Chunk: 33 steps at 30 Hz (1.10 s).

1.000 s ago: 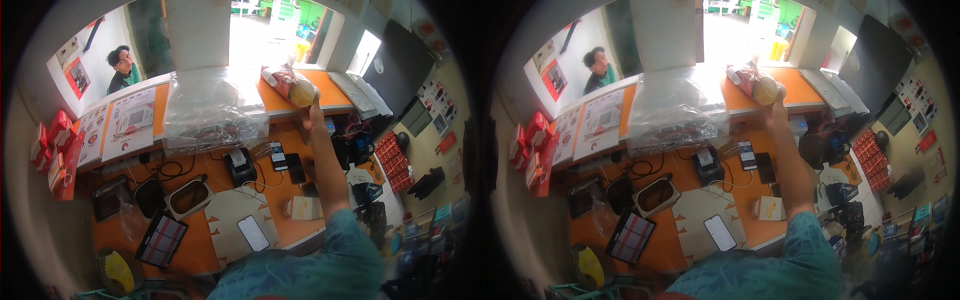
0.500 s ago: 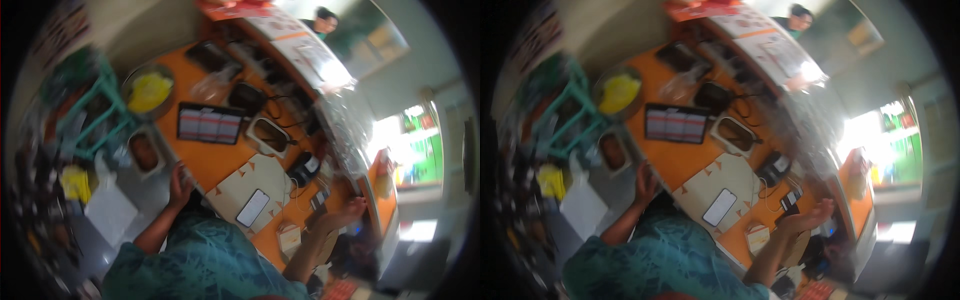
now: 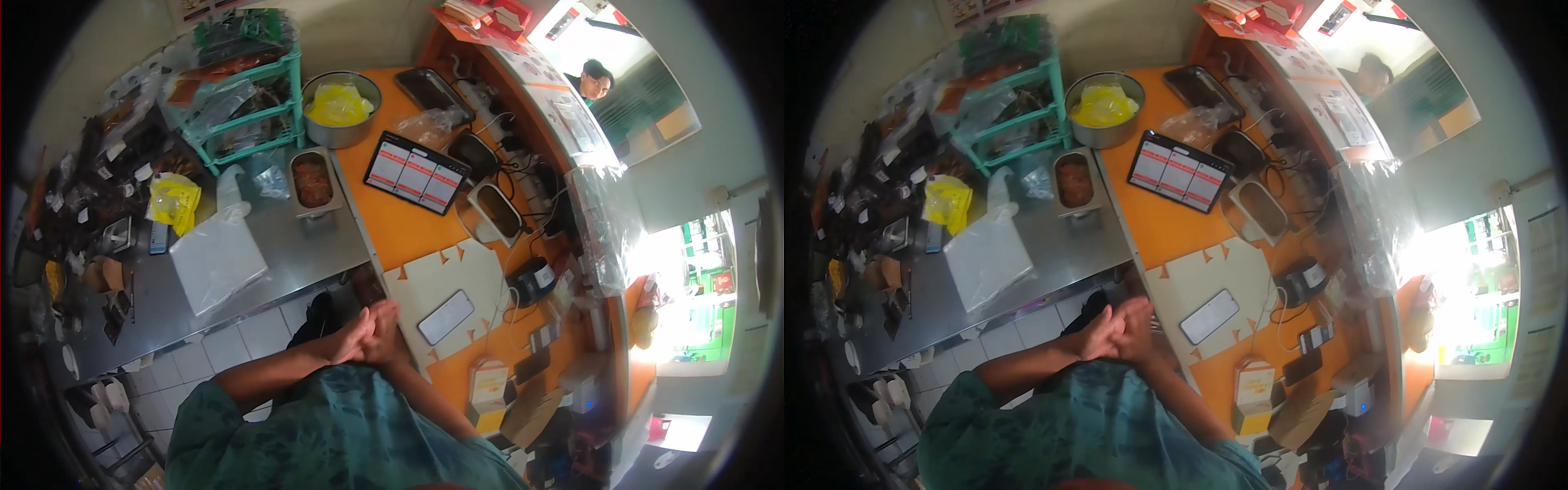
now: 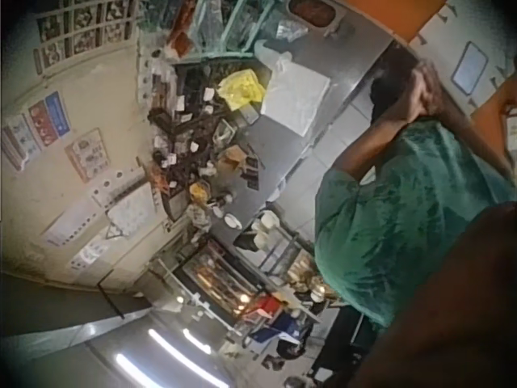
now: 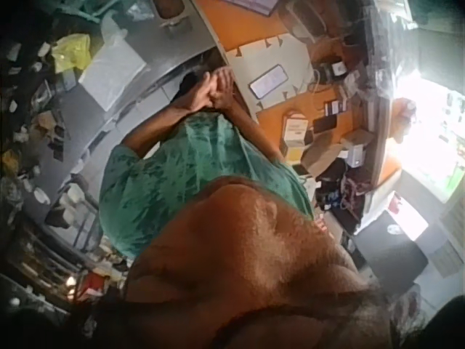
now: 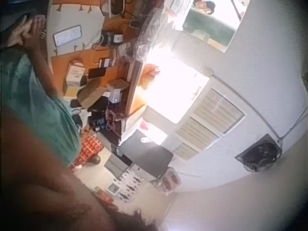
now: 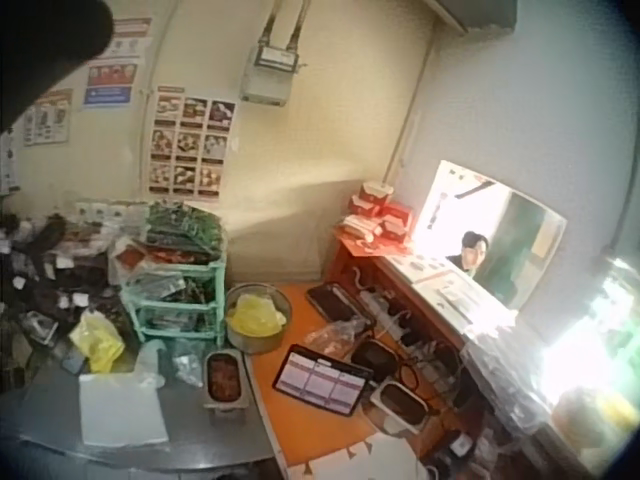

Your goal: The person places food items into a small red box, inserts the box and additional packets into a clear plastic bag, seals the bag with tape, and attaches a receipt before handing it to a customer at a window.

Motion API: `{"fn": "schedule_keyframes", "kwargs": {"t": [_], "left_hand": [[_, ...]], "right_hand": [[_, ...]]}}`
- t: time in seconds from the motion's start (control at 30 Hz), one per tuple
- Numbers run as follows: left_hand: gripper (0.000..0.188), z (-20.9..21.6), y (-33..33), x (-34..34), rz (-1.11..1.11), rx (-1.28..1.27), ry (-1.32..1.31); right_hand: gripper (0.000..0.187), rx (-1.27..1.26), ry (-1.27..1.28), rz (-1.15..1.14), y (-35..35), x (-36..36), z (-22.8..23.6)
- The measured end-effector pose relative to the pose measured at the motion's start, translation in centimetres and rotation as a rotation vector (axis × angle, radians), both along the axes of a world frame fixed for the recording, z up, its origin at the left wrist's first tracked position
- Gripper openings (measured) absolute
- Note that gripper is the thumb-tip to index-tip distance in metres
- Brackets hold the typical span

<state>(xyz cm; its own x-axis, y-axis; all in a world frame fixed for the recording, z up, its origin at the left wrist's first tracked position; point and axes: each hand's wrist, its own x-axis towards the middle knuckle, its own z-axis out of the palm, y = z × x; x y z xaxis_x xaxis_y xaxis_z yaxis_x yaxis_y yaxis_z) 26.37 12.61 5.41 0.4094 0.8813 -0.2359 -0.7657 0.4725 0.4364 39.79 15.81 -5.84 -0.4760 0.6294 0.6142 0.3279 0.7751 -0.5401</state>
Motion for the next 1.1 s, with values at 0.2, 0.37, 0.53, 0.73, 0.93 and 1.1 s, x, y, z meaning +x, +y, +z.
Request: {"fn": "schedule_keyframes", "kwargs": {"t": [0.2,0.37,0.53,0.73,0.93,1.1], "left_hand": [[0.077,13.9,0.2,-0.7,-0.411,1.369,0.381],[0.085,12.3,-1.4,0.1,-0.684,1.469,0.756],[0.085,11.3,-6.5,-6.6,-0.510,1.518,1.152],[0.067,11.3,-8.4,-10.8,-0.120,1.749,1.507],[0.048,7.1,-7.3,-17.1,-0.653,1.257,1.037],[0.054,1.6,-6.6,-21.6,-0.571,0.569,1.201]], "right_hand": [[0.068,-0.413,-0.392,0.135,1.1,-7.1,4.6],[0.053,-1.239,0.019,1.083,-3.5,-24.6,11.8],[0.051,-1.348,0.129,1.516,-9.2,-29.6,18.8],[0.051,-1.311,0.171,1.718,-9.1,-27.7,20.4],[0.050,-1.418,-0.058,1.479,-1.4,-19.5,16.8],[0.062,-0.672,-0.744,0.488,5.9,-15.2,14.4]]}}
